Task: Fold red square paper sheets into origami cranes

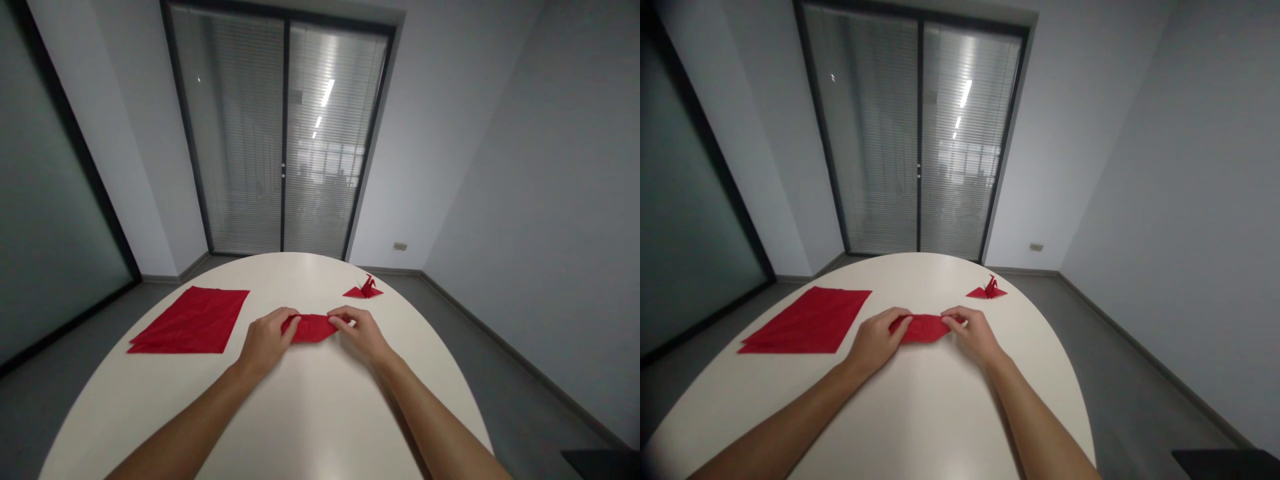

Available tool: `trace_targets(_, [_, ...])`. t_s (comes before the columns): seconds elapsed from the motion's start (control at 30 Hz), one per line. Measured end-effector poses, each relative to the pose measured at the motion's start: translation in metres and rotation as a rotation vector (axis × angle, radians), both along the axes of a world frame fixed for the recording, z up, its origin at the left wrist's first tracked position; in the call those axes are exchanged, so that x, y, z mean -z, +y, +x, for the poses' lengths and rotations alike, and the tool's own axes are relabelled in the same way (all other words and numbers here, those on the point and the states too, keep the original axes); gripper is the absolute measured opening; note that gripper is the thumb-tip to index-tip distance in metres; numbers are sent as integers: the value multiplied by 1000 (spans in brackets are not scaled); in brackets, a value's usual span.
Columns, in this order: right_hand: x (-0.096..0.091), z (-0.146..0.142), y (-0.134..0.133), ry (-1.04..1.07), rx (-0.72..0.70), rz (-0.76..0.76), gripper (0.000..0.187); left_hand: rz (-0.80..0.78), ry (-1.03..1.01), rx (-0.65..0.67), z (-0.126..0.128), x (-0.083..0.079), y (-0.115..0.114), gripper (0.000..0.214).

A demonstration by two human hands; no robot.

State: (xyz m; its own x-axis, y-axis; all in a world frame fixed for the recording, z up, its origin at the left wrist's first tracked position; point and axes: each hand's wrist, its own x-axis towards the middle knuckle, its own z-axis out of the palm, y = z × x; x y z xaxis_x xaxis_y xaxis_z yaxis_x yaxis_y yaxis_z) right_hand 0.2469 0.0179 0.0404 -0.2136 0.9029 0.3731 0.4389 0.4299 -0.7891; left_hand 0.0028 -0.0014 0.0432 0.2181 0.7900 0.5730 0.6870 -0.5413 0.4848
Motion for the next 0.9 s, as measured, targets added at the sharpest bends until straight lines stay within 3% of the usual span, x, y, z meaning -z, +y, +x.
trace_targets(0.3, [-1, -1, 4, 420, 64, -76, 40, -203, -310, 56, 8, -11, -1, 22])
trace_targets(0.43, [1, -2, 6, 511, 80, -167, 53, -405, -475, 119, 14, -8, 4, 26])
trace_targets(0.53, [5, 0, 9, 492, 105, -236, 58, -511, -487, 138, 15, -2, 7, 27])
trace_targets(0.7, [15, 2, 13, 353, 41, -329, 59, -477, -291, 118, 11, 8, 6, 21])
trace_targets(0.77, [18, 1, 13, 324, 27, -333, 58, -380, -183, 96, 11, 9, 3, 18])
trace_targets(0.9, [24, -2, 15, 267, 24, -308, 56, -162, 36, 291, 12, 11, -2, 27])
